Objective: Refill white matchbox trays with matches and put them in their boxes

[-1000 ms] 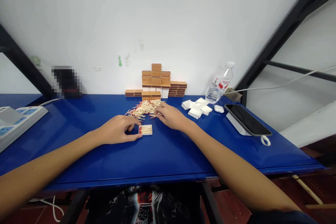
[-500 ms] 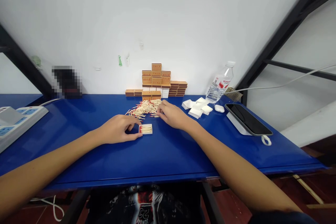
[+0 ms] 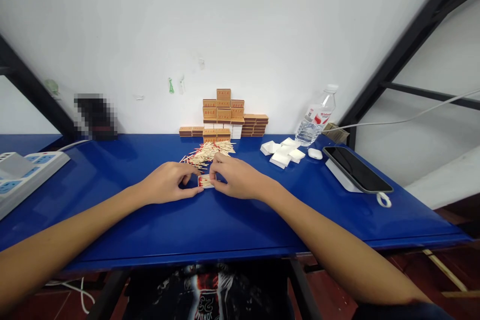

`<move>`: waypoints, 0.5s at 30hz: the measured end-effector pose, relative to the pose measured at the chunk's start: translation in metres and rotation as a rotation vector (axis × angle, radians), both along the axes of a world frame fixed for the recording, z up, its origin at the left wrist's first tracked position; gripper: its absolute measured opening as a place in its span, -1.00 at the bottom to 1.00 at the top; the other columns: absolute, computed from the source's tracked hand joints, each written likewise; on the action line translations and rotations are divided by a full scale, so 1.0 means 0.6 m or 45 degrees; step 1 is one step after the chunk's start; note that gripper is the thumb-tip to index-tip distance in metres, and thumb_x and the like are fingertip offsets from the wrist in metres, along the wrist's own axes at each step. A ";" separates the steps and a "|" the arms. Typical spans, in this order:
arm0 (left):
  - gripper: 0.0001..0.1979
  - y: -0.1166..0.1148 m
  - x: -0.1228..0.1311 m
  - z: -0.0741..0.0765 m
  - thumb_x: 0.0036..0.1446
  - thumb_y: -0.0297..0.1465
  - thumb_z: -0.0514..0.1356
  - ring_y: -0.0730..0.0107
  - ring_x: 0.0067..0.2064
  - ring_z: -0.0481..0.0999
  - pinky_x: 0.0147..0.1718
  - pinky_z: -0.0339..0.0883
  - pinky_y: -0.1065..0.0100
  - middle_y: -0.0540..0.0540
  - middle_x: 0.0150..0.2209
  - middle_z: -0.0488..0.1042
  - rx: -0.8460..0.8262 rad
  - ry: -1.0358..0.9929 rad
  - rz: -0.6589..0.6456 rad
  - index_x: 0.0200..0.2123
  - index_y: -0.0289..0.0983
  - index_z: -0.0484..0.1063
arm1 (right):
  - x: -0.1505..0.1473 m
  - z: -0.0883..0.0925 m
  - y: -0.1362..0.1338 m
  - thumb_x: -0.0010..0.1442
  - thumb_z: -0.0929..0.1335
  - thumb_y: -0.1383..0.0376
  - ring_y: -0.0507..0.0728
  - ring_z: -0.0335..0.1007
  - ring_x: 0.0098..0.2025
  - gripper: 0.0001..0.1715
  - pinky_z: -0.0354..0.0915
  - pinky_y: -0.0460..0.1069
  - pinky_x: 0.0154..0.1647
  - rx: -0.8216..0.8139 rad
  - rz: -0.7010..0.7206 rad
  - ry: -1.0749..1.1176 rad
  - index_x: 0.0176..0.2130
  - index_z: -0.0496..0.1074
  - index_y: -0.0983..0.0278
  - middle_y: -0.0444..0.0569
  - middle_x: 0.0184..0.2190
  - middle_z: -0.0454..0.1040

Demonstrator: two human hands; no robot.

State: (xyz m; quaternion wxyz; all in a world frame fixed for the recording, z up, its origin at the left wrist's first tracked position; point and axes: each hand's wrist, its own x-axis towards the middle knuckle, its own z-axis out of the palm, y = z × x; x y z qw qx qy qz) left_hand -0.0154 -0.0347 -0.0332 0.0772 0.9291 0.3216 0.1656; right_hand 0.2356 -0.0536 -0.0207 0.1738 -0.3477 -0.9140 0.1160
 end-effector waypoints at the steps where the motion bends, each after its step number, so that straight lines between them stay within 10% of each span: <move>1: -0.69 0.000 0.000 0.000 0.25 -0.10 0.24 0.45 -0.51 0.36 -0.50 0.11 0.36 0.06 -0.51 0.41 0.000 -0.005 -0.004 -0.25 -0.25 0.52 | 0.000 0.000 0.000 0.34 0.34 0.36 0.13 0.36 -0.20 -0.91 0.30 0.03 -0.15 -0.007 0.009 -0.005 -0.17 0.47 0.26 0.03 -0.16 0.39; 15: -0.69 0.000 0.001 0.001 0.25 -0.10 0.23 0.45 -0.51 0.37 -0.50 0.11 0.36 0.05 -0.51 0.41 -0.002 0.012 -0.011 -0.29 -0.24 0.48 | -0.008 0.001 0.001 0.40 0.32 0.33 0.12 0.37 -0.19 -0.86 0.29 0.01 -0.16 -0.056 -0.019 0.030 -0.13 0.50 0.24 0.02 -0.14 0.42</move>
